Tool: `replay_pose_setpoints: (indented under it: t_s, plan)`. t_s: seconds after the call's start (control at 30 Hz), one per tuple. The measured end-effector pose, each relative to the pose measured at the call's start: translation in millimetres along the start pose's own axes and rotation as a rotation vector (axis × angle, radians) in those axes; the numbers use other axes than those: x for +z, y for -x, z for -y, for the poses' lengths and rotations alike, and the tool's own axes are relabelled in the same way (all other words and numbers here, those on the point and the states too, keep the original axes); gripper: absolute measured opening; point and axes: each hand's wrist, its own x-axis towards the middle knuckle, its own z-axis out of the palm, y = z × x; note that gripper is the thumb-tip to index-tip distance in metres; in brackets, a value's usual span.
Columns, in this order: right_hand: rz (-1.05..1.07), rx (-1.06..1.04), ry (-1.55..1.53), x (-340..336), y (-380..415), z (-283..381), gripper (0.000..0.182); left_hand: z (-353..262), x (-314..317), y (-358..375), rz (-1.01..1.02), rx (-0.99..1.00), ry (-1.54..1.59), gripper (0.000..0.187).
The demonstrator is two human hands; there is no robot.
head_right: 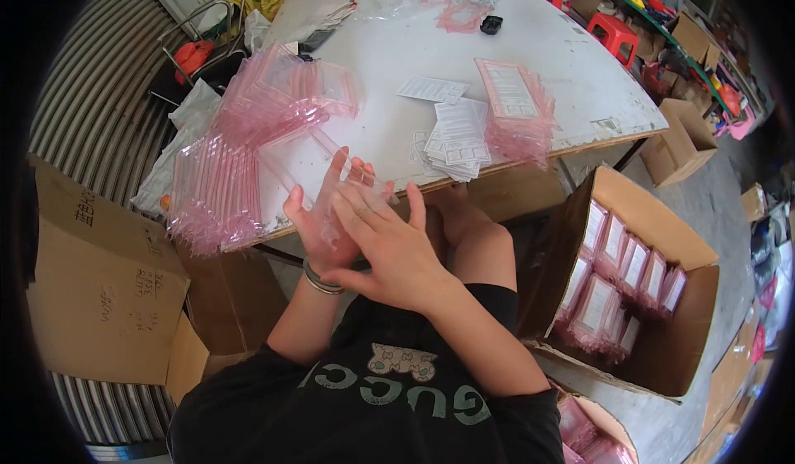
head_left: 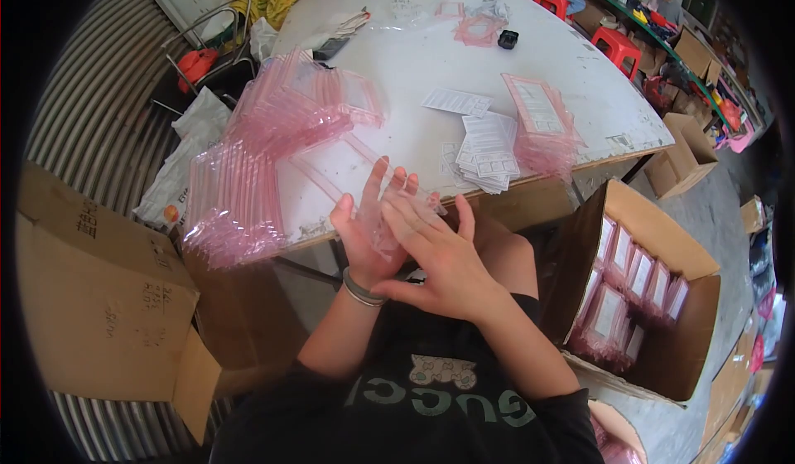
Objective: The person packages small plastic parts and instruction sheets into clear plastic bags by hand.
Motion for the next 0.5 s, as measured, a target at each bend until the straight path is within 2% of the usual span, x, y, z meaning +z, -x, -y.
replay_pose_setpoints:
  t_s: [0.1,0.13,0.2,0.3,0.4,0.43,0.5]
  plan:
    - [0.004,-0.002,-0.014,-11.6,-5.4,7.8,0.092,-3.1,4.1,6.1,-0.019,0.059,-0.248,0.079]
    - [0.014,-0.01,-0.006,-16.0,-8.0,11.7,0.093,-2.1,7.3,6.0,-0.015,0.048,-0.172,0.08]
    - [-0.019,-0.073,0.037,-17.2,-12.7,22.3,0.09,0.7,13.7,10.2,-0.017,0.028,-0.022,0.082]
    - [-0.1,-0.207,-0.061,-16.5,-10.4,8.8,0.083,-4.5,4.6,10.1,-0.078,-0.004,-0.071,0.087]
    - [-0.23,-0.3,-0.208,-15.3,-6.1,3.8,0.071,-6.8,20.8,12.7,0.111,0.031,-0.052,0.092]
    - [-0.271,-0.32,-0.258,-15.4,-4.1,7.7,0.067,-8.3,19.6,14.5,0.104,0.025,-0.026,0.093]
    - [-0.22,-0.272,-0.209,-19.1,-5.9,13.7,0.065,-13.4,19.5,8.9,0.112,0.004,0.018,0.096]
